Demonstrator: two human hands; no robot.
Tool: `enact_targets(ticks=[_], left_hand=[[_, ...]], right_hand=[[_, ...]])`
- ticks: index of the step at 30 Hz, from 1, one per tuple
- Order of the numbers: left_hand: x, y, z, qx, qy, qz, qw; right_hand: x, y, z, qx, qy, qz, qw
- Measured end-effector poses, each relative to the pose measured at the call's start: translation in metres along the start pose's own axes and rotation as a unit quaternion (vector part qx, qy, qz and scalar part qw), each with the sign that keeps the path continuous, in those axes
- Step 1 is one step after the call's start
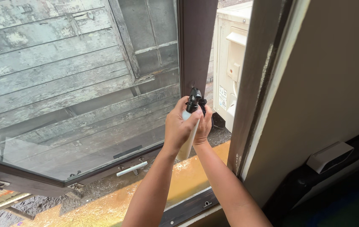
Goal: The person sprays a cleaning solution onto a window and wipes the glass and frame with a black cloth. They repeatedly spray and wipe different sections of the window, including the frame and sill, to remove dirt and grime.
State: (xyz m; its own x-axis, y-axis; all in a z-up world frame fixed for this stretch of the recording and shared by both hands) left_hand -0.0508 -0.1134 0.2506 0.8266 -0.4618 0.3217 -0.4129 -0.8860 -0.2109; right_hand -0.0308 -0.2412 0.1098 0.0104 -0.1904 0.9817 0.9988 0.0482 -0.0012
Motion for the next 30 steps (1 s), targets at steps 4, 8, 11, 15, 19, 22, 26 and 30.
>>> enact_targets(ticks=[4, 8, 11, 15, 19, 22, 26, 30], left_hand=[[-0.003, -0.01, -0.001, -0.014, 0.034, -0.026, 0.999], [-0.016, -0.031, -0.006, -0.072, 0.029, -0.021, 0.997], [-0.022, -0.047, -0.014, -0.071, 0.019, -0.039, 0.997], [-0.024, -0.065, -0.024, -0.069, 0.03, -0.066, 0.995], [-0.022, -0.068, -0.021, -0.073, 0.038, -0.069, 0.994], [-0.024, -0.064, -0.013, -0.09, 0.041, -0.068, 0.993], [-0.028, -0.061, -0.013, -0.115, 0.09, -0.062, 0.987], [-0.029, -0.071, -0.01, -0.099, 0.044, -0.079, 0.991]], right_hand=[[0.016, -0.011, 0.015, 0.035, 0.002, -0.005, 0.999], [0.06, -0.027, 0.043, 0.079, 0.002, -0.065, 0.995], [0.111, -0.034, 0.062, 0.016, -0.02, -0.095, 0.995], [0.151, -0.034, 0.073, -0.004, -0.035, -0.092, 0.995], [0.122, -0.027, 0.071, -0.033, -0.097, -0.07, 0.992], [0.071, -0.022, 0.065, 0.002, -0.074, -0.037, 0.997], [0.055, -0.022, 0.058, 0.031, -0.026, -0.021, 0.999], [0.107, -0.026, 0.066, 0.002, -0.007, -0.083, 0.997]])
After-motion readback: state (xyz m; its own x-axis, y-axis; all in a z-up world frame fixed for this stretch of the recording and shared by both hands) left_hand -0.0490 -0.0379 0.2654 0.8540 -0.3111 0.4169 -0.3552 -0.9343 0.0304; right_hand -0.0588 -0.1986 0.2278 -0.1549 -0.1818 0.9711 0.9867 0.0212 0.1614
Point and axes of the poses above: each hand's wrist, its own x-axis towards the middle knuckle, its own y-axis out of the palm, z = x × y, the point moved 6 cm from there along x, towards the middle knuckle, and after that the axes turned 11 degrees about -y, right-handed, at the moved point
